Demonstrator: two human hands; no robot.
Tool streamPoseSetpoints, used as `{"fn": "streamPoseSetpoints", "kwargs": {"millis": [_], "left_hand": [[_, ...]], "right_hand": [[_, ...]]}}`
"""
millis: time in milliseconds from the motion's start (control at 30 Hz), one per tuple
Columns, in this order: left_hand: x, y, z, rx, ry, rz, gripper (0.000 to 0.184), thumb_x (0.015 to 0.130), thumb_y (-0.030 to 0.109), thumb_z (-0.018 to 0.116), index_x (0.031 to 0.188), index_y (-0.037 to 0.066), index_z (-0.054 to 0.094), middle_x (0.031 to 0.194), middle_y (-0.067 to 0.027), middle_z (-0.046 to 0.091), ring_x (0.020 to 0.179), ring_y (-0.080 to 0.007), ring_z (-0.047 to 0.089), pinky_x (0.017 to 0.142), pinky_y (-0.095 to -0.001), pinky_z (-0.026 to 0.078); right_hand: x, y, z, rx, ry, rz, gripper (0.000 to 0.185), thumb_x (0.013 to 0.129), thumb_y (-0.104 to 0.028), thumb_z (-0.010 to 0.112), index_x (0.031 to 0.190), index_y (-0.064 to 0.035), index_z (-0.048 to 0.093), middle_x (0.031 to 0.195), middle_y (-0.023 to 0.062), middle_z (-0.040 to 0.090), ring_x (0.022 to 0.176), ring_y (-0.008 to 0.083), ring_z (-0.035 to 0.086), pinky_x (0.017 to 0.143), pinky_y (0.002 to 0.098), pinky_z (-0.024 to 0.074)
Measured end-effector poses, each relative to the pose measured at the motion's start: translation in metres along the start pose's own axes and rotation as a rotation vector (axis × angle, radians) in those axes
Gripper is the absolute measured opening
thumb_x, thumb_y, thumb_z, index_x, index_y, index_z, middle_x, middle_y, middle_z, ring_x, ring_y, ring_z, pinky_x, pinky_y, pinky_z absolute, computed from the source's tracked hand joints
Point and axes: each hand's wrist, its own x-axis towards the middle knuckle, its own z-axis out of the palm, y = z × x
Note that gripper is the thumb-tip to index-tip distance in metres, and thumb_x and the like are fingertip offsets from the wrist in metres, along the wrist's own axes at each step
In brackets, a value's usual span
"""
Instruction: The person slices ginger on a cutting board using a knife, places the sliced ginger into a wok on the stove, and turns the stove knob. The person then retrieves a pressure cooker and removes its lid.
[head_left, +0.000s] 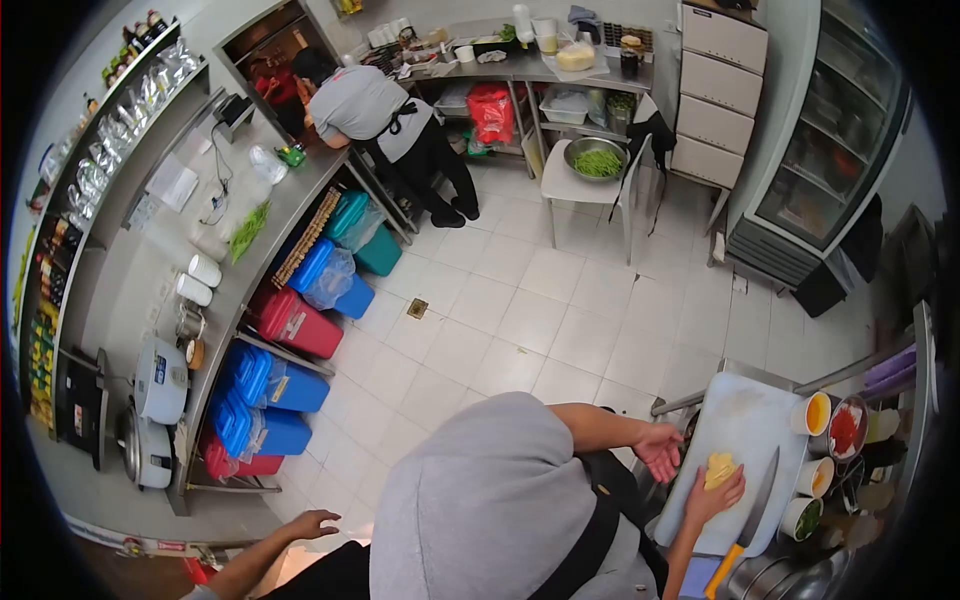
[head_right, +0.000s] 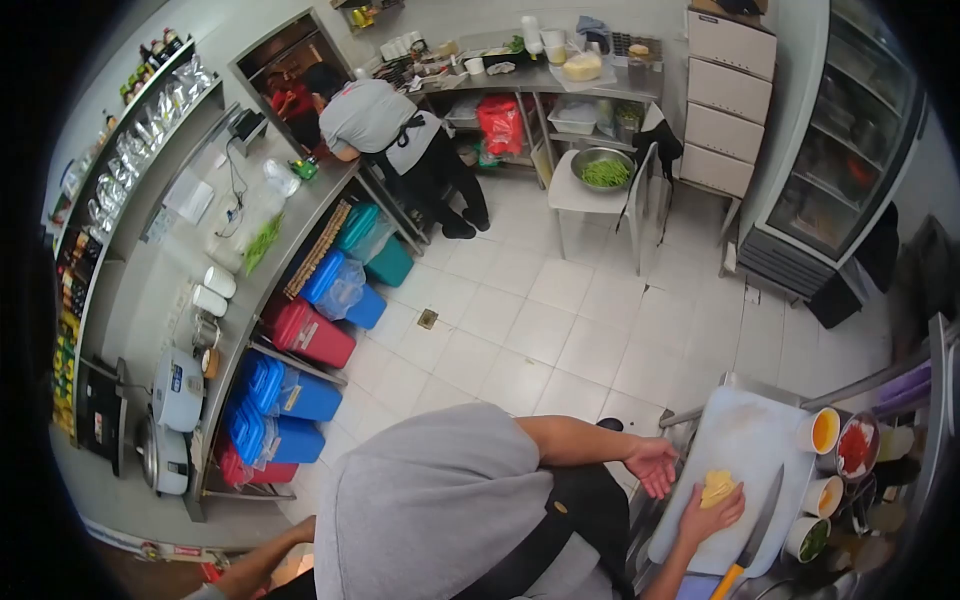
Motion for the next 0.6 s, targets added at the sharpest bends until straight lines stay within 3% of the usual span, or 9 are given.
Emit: {"fn": "streamPoseSetpoints", "kwargs": {"millis": [67, 133, 167, 267, 333, 400, 500, 533, 600], "left_hand": [[0.005, 0.003, 0.008, 0.013, -0.097, -0.046, 0.062, 0.091, 0.044, 0.036, 0.106, -0.013, 0.055, 0.113, -0.0381, 0.054, 0.107, -0.0536, 0.054, 0.093, -0.0600, 0.044], [0.005, 0.008, 0.004, 0.160, -0.304, -0.065, 0.073, 0.089, 0.044, 0.035, 0.122, -0.020, 0.044, 0.124, -0.0400, 0.048, 0.117, -0.0521, 0.049, 0.105, -0.0538, 0.037], [-0.005, 0.009, 0.011, 0.181, -0.297, -0.053, 0.074, 0.089, 0.045, 0.035, 0.120, -0.022, 0.044, 0.126, -0.0418, 0.044, 0.121, -0.0527, 0.044, 0.105, -0.0555, 0.035], [-0.017, 0.015, 0.008, -0.082, -0.312, -0.153, 0.068, 0.092, 0.041, 0.031, 0.121, -0.019, 0.046, 0.127, -0.0392, 0.046, 0.123, -0.0518, 0.042, 0.108, -0.0553, 0.031], [-0.026, 0.014, 0.022, -0.076, -0.217, -0.143, 0.069, 0.091, 0.047, 0.033, 0.110, -0.016, 0.056, 0.124, -0.0398, 0.048, 0.124, -0.0532, 0.040, 0.109, -0.0550, 0.031], [-0.025, 0.018, 0.023, -0.084, -0.208, -0.152, 0.068, 0.092, 0.046, 0.032, 0.109, -0.015, 0.058, 0.124, -0.0401, 0.048, 0.124, -0.0539, 0.040, 0.108, -0.0550, 0.031], [-0.020, 0.020, 0.023, -0.112, -0.231, -0.149, 0.070, 0.093, 0.046, 0.031, 0.112, -0.017, 0.054, 0.124, -0.0415, 0.047, 0.124, -0.0557, 0.038, 0.108, -0.0552, 0.030], [-0.019, 0.024, 0.026, -0.035, -0.253, -0.149, 0.068, 0.093, 0.046, 0.029, 0.116, -0.014, 0.052, 0.121, -0.0379, 0.050, 0.122, -0.0526, 0.043, 0.105, -0.0547, 0.035], [-0.015, 0.025, 0.022, 0.042, -0.268, -0.133, 0.066, 0.094, 0.045, 0.026, 0.120, -0.011, 0.050, 0.119, -0.0343, 0.054, 0.119, -0.0495, 0.048, 0.102, -0.0542, 0.039]], "right_hand": [[0.014, 0.015, 0.026, -0.006, -0.001, -0.068, 0.081, 0.070, -0.029, 0.075, 0.136, -0.0002, 0.039, 0.132, 0.0229, 0.041, 0.126, 0.0406, 0.033, 0.108, 0.0515, 0.0233], [0.018, 0.016, 0.045, 0.021, -0.003, -0.117, 0.072, 0.074, -0.032, 0.073, 0.131, 0.0015, 0.044, 0.126, 0.0232, 0.046, 0.123, 0.0404, 0.036, 0.106, 0.0518, 0.0253], [0.018, 0.007, 0.040, 0.123, -0.073, -0.084, 0.067, 0.074, -0.031, 0.073, 0.127, 0.0017, 0.047, 0.126, 0.0235, 0.046, 0.122, 0.0407, 0.037, 0.105, 0.0519, 0.0270], [0.020, -0.009, 0.017, 0.170, -0.082, -0.080, 0.070, 0.069, -0.032, 0.076, 0.126, -0.0013, 0.050, 0.126, 0.0233, 0.047, 0.122, 0.0412, 0.038, 0.105, 0.0503, 0.0286], [0.027, -0.025, 0.008, 0.013, -0.132, -0.090, 0.081, 0.064, -0.042, 0.078, 0.134, -0.0118, 0.049, 0.128, 0.0195, 0.045, 0.123, 0.0389, 0.038, 0.104, 0.0504, 0.0293], [0.038, -0.035, 0.006, 0.014, -0.181, -0.122, 0.077, 0.063, -0.044, 0.078, 0.130, -0.0153, 0.053, 0.126, 0.0176, 0.045, 0.121, 0.0378, 0.039, 0.102, 0.0503, 0.0307], [0.043, -0.027, 0.017, 0.095, -0.205, -0.262, 0.064, 0.065, -0.041, 0.077, 0.121, -0.0161, 0.059, 0.120, 0.0165, 0.048, 0.117, 0.0373, 0.043, 0.100, 0.0488, 0.0333], [0.042, -0.027, 0.018, 0.096, -0.203, -0.261, 0.064, 0.065, -0.041, 0.077, 0.121, -0.0161, 0.059, 0.120, 0.0165, 0.048, 0.117, 0.0373, 0.043, 0.100, 0.0488, 0.0333], [0.040, -0.033, 0.023, 0.229, -0.245, -0.500, 0.052, 0.068, -0.036, 0.075, 0.112, -0.0103, 0.062, 0.113, 0.0159, 0.052, 0.110, 0.0370, 0.047, 0.096, 0.0472, 0.0371]]}}
